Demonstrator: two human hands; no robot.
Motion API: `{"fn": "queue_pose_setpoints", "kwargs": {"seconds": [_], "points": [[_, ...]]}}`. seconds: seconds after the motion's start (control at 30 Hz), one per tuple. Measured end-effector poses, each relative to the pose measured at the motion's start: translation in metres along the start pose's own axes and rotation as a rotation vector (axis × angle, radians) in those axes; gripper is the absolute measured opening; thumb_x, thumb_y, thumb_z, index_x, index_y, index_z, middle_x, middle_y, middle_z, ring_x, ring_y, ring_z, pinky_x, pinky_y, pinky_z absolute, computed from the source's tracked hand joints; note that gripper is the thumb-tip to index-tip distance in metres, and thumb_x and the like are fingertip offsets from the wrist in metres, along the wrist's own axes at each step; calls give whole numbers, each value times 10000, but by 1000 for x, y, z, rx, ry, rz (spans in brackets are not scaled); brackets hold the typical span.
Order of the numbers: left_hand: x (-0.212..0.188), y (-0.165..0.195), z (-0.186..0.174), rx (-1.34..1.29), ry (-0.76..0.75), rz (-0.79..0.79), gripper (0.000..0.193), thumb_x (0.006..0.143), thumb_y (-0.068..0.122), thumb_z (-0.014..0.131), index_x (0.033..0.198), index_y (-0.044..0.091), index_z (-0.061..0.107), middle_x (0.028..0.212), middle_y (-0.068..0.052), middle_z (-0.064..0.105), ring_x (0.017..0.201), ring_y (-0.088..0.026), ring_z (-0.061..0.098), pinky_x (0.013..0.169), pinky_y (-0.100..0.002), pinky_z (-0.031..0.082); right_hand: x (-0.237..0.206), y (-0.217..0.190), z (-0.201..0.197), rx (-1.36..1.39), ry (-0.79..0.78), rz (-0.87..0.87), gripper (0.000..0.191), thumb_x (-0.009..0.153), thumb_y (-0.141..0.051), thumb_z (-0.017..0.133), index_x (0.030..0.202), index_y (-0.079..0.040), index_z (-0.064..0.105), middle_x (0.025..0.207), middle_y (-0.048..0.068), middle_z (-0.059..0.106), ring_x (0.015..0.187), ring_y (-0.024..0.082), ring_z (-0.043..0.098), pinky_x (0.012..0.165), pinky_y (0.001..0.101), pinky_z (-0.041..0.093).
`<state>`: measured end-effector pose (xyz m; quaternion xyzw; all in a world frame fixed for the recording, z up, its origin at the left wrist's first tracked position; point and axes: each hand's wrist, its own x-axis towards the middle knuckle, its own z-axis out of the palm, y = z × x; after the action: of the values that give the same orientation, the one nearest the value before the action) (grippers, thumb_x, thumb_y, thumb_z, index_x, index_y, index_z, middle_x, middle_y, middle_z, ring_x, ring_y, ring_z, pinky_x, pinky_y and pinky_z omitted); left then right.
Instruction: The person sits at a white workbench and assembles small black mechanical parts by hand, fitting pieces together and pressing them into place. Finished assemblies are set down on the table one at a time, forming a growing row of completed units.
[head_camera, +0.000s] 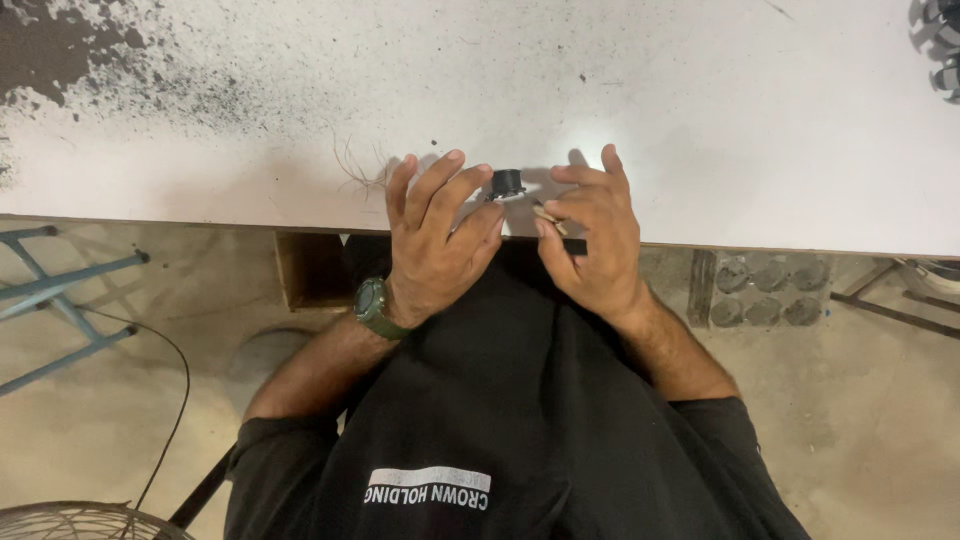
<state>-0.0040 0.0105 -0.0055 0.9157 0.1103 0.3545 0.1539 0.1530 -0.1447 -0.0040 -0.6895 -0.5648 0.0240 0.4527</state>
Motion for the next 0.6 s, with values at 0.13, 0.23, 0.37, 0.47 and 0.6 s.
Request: {"fn": "queue_pose_setpoints", "kwargs": {"seconds": [0.13, 0.23, 0.37, 0.47, 0.6], "points": [[-5, 2, 2, -1, 7, -20, 168, 886, 111, 863, 985, 137, 729, 1341, -34, 592, 1374, -253, 494, 1248, -544, 292, 15, 1, -6, 34, -131, -68, 254, 917, 9, 733, 1133, -80, 635, 1027, 102, 673, 1260, 329, 644, 1275, 598, 306], [-8, 2, 3, -10, 7, -19, 187, 873, 129, 869, 1005, 136, 737, 1263, -49, 582, 1266, -254, 513, 1186, -534, 341, 22, 1, -2, 164, -146, 5, 244, 935, 19, 691, 1154, -57, 614, 1109, 121, 694, 1273, 331, 664, 1278, 595, 366], [-9, 1, 2, -4, 20, -11, 212, 882, 145, 875, 1050, 136, 746, 1127, -26, 565, 1085, -230, 523, 1068, -474, 414, 20, -2, -1, 171, -144, 45, 234, 929, 11, 683, 1141, -48, 604, 1159, 137, 705, 1220, 299, 691, 1264, 598, 391], [-8, 0, 1, -45, 14, 5, 226, 872, 121, 857, 1046, 107, 713, 1127, -31, 604, 1092, -235, 568, 1034, -458, 432, 10, -8, -2, 119, -107, 15, 248, 898, 15, 711, 1107, -57, 599, 1094, 127, 701, 1207, 307, 684, 1251, 612, 358], [-4, 0, -2, -60, 17, 2, 232, 873, 83, 821, 1054, 82, 676, 1191, -48, 644, 1183, -234, 600, 1063, -465, 448, 0, -11, 3, 92, -59, -23, 300, 901, 30, 748, 1122, -66, 568, 1018, 87, 664, 1241, 314, 668, 1264, 629, 317]]}}
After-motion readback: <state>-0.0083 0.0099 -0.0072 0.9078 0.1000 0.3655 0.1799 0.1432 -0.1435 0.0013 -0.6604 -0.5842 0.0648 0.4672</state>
